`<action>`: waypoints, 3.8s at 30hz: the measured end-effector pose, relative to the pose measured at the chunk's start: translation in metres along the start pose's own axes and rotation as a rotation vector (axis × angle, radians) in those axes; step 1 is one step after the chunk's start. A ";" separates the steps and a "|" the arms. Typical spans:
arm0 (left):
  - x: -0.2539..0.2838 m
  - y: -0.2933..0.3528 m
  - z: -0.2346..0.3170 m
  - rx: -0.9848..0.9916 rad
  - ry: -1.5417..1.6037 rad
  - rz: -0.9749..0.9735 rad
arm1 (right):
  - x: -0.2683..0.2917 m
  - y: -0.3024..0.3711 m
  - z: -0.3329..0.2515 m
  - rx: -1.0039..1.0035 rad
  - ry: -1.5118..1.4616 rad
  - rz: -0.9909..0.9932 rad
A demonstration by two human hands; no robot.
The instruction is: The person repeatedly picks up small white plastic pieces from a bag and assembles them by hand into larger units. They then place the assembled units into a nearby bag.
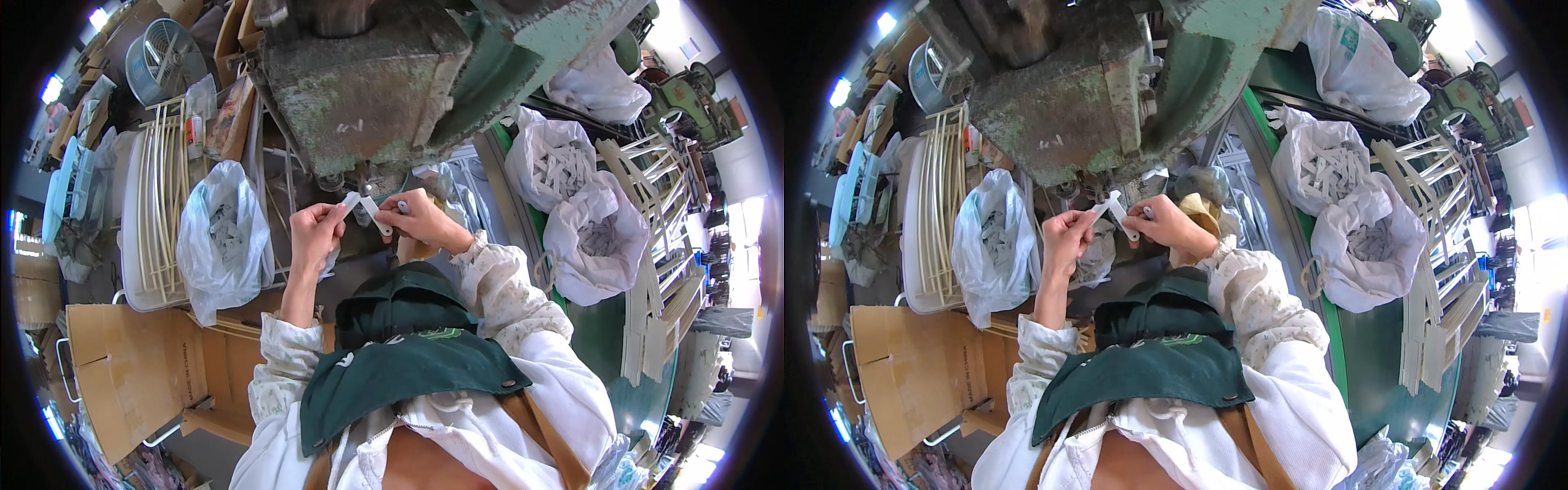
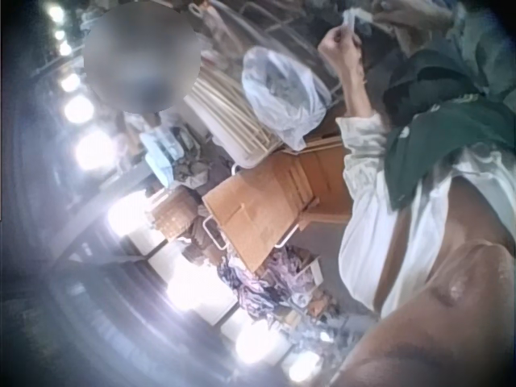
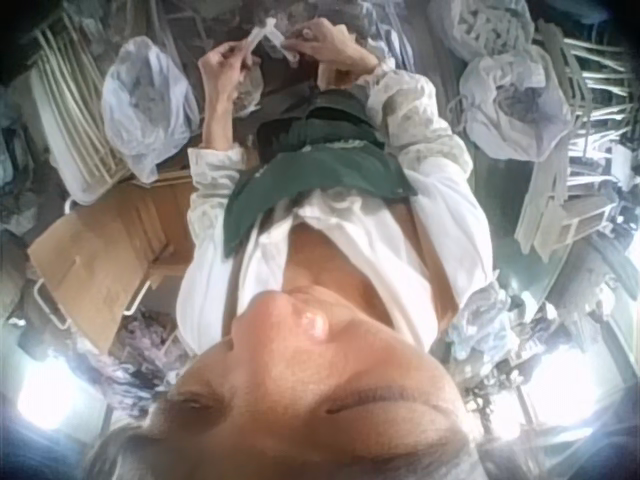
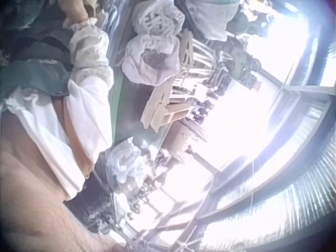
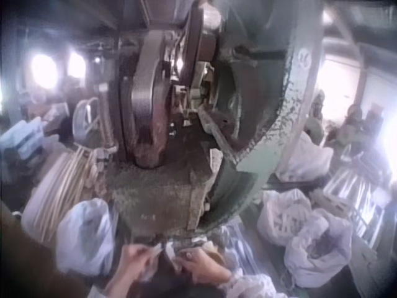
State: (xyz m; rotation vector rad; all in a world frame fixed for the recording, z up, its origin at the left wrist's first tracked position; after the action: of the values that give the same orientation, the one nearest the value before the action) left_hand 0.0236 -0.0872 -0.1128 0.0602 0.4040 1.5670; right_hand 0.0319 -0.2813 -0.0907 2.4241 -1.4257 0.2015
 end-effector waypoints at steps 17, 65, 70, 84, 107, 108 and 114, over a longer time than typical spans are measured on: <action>0.002 0.052 -0.077 0.294 0.051 -0.190 | 0.249 0.132 0.200 -0.165 -0.099 1.216; -0.460 0.072 -0.208 0.378 -0.118 -0.479 | 0.263 0.360 0.117 -0.342 0.809 0.390; -0.478 0.053 -0.243 0.354 -0.039 -0.489 | 0.259 0.342 0.126 -0.297 0.782 0.435; -0.531 -0.013 -0.270 0.105 -0.185 -0.387 | 0.259 0.322 0.127 -0.290 0.661 0.493; -0.097 0.094 -0.145 -0.274 -0.250 0.519 | 0.240 0.256 0.142 -0.126 0.061 0.411; -0.048 0.095 -0.135 -0.306 -0.262 0.657 | 0.235 0.253 0.141 -0.119 0.089 0.348; 0.187 0.017 -0.055 -0.708 -0.845 0.898 | 0.160 0.225 0.101 -0.192 0.122 0.218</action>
State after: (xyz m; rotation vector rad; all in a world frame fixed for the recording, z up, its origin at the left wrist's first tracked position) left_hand -0.0175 0.0840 -0.1984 0.3758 -0.9750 2.2775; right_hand -0.0897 -0.5491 -0.0952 2.0677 -1.5753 0.2459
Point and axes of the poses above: each hand's wrist, its own y-axis away from the middle knuckle, its own x-axis out of the back of the hand, z = x × y, the point moved 4 cm from there along -y, towards the middle knuckle, and after that the axes turned 7 degrees about y, right-handed, at the moved point
